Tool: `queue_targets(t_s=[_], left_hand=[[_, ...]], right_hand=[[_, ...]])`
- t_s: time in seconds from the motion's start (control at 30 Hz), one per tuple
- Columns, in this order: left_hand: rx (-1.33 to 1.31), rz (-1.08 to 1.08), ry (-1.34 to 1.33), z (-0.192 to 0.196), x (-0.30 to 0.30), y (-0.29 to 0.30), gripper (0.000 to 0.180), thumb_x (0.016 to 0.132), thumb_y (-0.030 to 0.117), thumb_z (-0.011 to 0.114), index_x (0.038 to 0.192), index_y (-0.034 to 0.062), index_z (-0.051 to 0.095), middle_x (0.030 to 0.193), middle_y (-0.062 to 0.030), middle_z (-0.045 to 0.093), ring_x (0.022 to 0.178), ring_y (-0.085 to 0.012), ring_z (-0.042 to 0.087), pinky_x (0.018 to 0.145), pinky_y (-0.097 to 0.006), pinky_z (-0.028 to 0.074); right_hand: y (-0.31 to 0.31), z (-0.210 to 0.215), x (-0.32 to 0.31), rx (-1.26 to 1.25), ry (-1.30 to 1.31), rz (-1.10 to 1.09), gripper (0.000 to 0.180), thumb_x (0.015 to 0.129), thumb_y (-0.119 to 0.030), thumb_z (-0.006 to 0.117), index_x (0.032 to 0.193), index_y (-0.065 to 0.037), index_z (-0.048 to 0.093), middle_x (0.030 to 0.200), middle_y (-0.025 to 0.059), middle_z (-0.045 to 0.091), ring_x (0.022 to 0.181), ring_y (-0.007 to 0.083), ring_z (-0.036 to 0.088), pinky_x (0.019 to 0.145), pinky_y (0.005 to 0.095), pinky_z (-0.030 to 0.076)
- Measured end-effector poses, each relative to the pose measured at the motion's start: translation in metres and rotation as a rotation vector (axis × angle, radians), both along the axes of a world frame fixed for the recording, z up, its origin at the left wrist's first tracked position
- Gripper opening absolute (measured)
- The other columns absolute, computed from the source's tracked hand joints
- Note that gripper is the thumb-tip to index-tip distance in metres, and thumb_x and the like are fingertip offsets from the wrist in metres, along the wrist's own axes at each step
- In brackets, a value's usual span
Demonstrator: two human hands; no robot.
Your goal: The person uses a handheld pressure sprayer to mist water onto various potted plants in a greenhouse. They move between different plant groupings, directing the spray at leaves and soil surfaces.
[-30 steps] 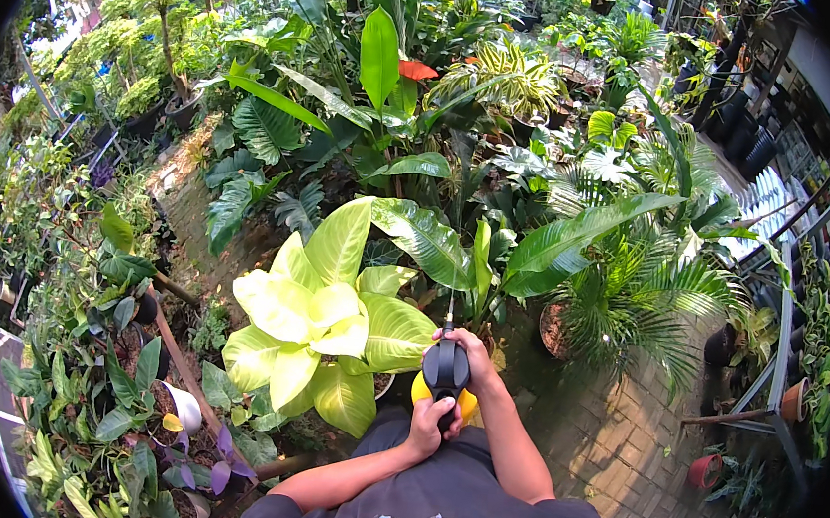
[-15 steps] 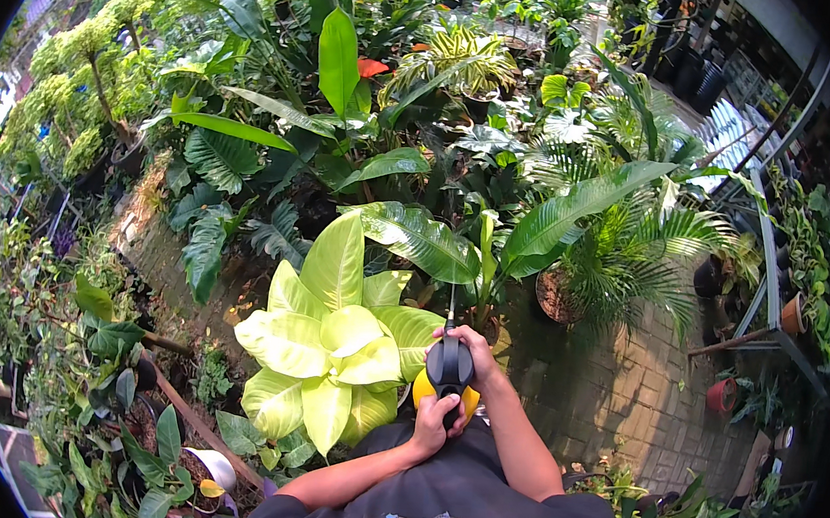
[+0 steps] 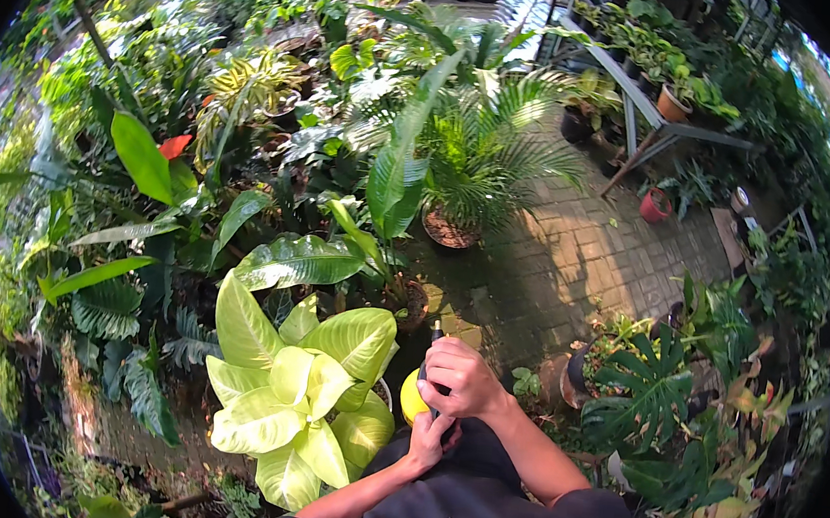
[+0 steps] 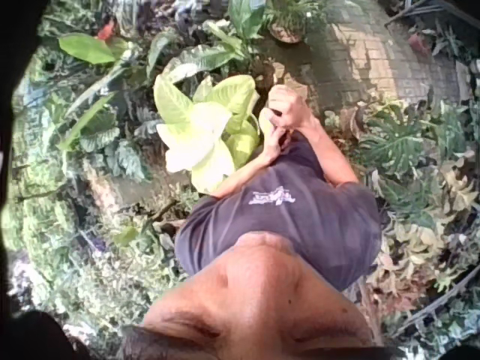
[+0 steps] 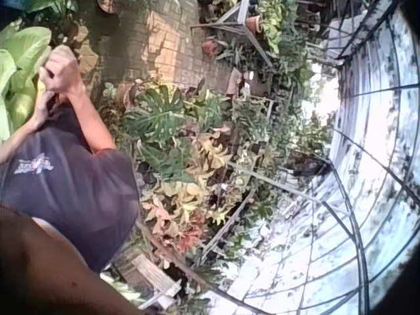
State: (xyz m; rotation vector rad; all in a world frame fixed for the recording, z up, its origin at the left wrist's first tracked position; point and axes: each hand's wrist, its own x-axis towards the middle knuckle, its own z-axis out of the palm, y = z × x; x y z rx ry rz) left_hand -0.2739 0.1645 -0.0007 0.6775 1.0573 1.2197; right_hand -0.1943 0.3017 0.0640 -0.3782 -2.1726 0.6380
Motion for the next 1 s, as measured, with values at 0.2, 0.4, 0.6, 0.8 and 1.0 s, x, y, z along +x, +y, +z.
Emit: queue_targets(t_s=[0.2,0.4,0.6,0.8,1.0], left_hand=[[0.188,-0.205,-0.033,-0.002,0.029,-0.027,0.036,0.095,0.029,0.054,0.068,0.0056,0.055,0.054,-0.0008,0.052,0.045,-0.0083,0.046,0.042,-0.023,0.033],[0.301,-0.353,0.110,-0.001,0.077,-0.088,0.041,0.091,0.032,0.058,0.062,0.0043,0.053,0.053,0.0014,0.052,0.048,-0.0074,0.049,0.046,-0.024,0.035],[0.267,-0.527,0.196,-0.015,0.115,-0.178,0.041,0.087,0.036,0.062,0.064,0.0021,0.057,0.053,0.0008,0.053,0.049,-0.0077,0.050,0.045,-0.026,0.038],[0.171,-0.869,-0.048,0.002,0.155,-0.221,0.037,0.091,0.031,0.057,0.065,0.0040,0.056,0.055,-0.0011,0.054,0.045,-0.0095,0.049,0.042,-0.024,0.034],[0.261,-1.006,0.073,0.026,0.186,-0.235,0.039,0.092,0.028,0.057,0.061,0.0045,0.056,0.053,-0.0005,0.055,0.047,-0.0083,0.050,0.044,-0.024,0.037]], right_hand=[[-0.045,0.081,0.062,0.014,-0.006,-0.101,0.033,0.076,-0.016,0.069,0.051,-0.007,0.050,0.053,0.0039,0.041,0.053,0.0229,0.044,0.054,0.0363,0.039],[-0.144,0.082,0.123,0.104,0.058,-0.317,0.023,0.071,-0.009,0.067,0.053,-0.006,0.053,0.059,0.0048,0.056,0.059,0.0226,0.058,0.060,0.0342,0.047],[-0.271,0.074,0.197,0.022,0.060,-0.531,0.025,0.072,-0.010,0.067,0.052,-0.006,0.052,0.055,0.0042,0.048,0.054,0.0230,0.051,0.057,0.0358,0.043],[-0.336,0.088,0.238,-0.036,-0.018,-0.827,0.029,0.074,-0.012,0.066,0.051,-0.007,0.049,0.053,0.0044,0.047,0.053,0.0231,0.047,0.057,0.0358,0.041],[-0.398,0.084,0.271,-0.100,-0.067,-0.929,0.033,0.078,-0.011,0.068,0.050,-0.007,0.050,0.053,0.0033,0.047,0.052,0.0221,0.046,0.052,0.0347,0.039]])
